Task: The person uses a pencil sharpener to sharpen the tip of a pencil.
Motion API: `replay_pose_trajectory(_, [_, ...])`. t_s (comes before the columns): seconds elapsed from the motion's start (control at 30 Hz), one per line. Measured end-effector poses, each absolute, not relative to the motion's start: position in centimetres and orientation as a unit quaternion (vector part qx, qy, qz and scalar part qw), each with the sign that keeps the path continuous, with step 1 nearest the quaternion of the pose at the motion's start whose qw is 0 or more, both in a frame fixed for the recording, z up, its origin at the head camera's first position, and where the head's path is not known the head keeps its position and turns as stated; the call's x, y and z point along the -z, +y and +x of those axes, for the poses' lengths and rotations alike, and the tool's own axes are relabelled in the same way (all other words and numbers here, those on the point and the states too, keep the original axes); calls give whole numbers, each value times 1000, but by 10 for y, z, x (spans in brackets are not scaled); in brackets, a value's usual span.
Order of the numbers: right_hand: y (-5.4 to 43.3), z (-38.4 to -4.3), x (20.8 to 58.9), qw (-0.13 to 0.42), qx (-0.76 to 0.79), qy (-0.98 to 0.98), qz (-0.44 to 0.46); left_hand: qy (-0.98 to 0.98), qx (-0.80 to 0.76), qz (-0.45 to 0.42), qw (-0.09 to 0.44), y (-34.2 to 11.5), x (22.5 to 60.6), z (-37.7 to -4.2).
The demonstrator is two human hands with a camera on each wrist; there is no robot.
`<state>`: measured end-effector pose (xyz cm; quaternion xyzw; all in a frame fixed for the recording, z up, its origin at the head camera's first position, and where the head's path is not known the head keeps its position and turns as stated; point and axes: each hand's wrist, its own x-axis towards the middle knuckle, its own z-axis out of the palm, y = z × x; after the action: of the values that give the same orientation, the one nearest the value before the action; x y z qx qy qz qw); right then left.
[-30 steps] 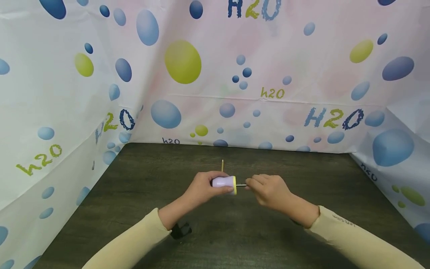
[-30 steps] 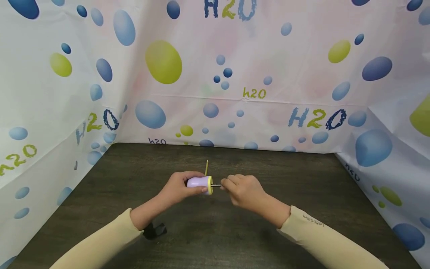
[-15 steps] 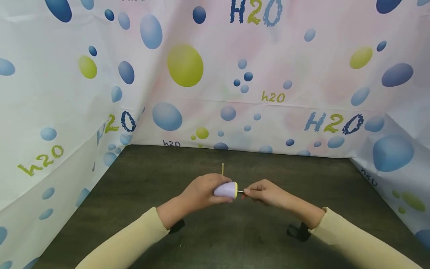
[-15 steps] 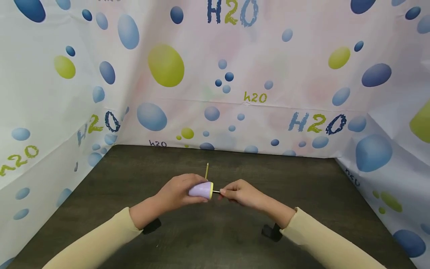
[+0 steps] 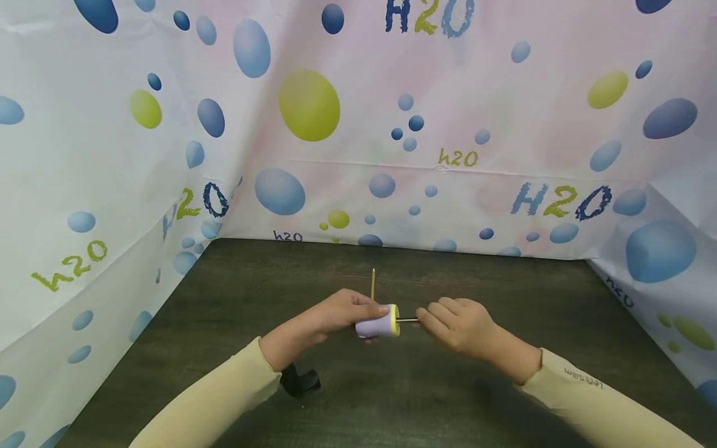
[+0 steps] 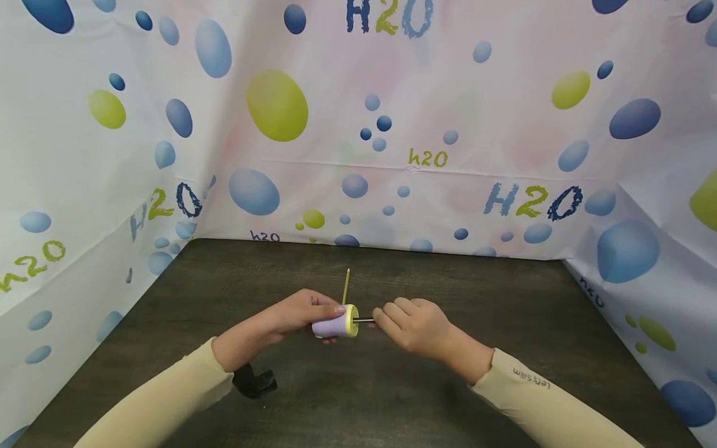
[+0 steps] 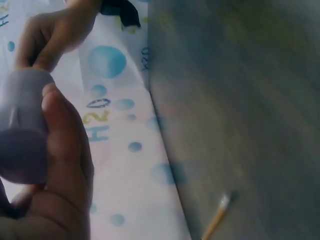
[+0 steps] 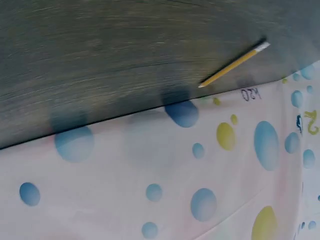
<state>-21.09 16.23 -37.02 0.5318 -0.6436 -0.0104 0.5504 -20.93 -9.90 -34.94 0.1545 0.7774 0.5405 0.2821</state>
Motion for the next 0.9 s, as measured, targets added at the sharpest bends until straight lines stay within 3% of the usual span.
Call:
replay_pose_trajectory(0.13, [157, -206, 373, 505, -56, -694, 511, 810, -520, 170, 210, -95, 353, -206])
replay_pose_trajectory(0.23, [155, -197, 373, 411, -127, -766, 478, 846, -479, 202, 116, -92, 359, -204])
replay_pose_trajectory(0.33, [157, -191, 365, 193, -243, -846, 433, 861, -421, 284, 10, -92, 366, -200])
replay_pose_trajectory(0.47, [162, -198, 349, -188, -450, -826, 282, 831, -249, 444, -225, -95, 373, -201])
replay_pose_trajectory(0.53, [165, -204, 345, -303, -499, -783, 213, 792, -176, 484, -328, -95, 374, -203])
replay_pose_trajectory(0.57, [166, -207, 344, -332, -505, -773, 193, 779, -159, 493, -354, -96, 374, -204])
replay_pose_trajectory(0.63, [167, -208, 344, -318, -490, -785, 204, 786, -166, 490, -340, -95, 372, -206])
replay_pose_trajectory(0.7, [166, -206, 346, -229, -439, -832, 252, 822, -223, 459, -252, -94, 368, -207])
replay_pose_trajectory(0.8, [165, -201, 354, 15, -296, -884, 361, 870, -347, 344, -71, -93, 361, -211])
replay_pose_trajectory(0.9, [165, -202, 362, 264, -152, -838, 453, 867, -440, 221, 75, -94, 355, -215])
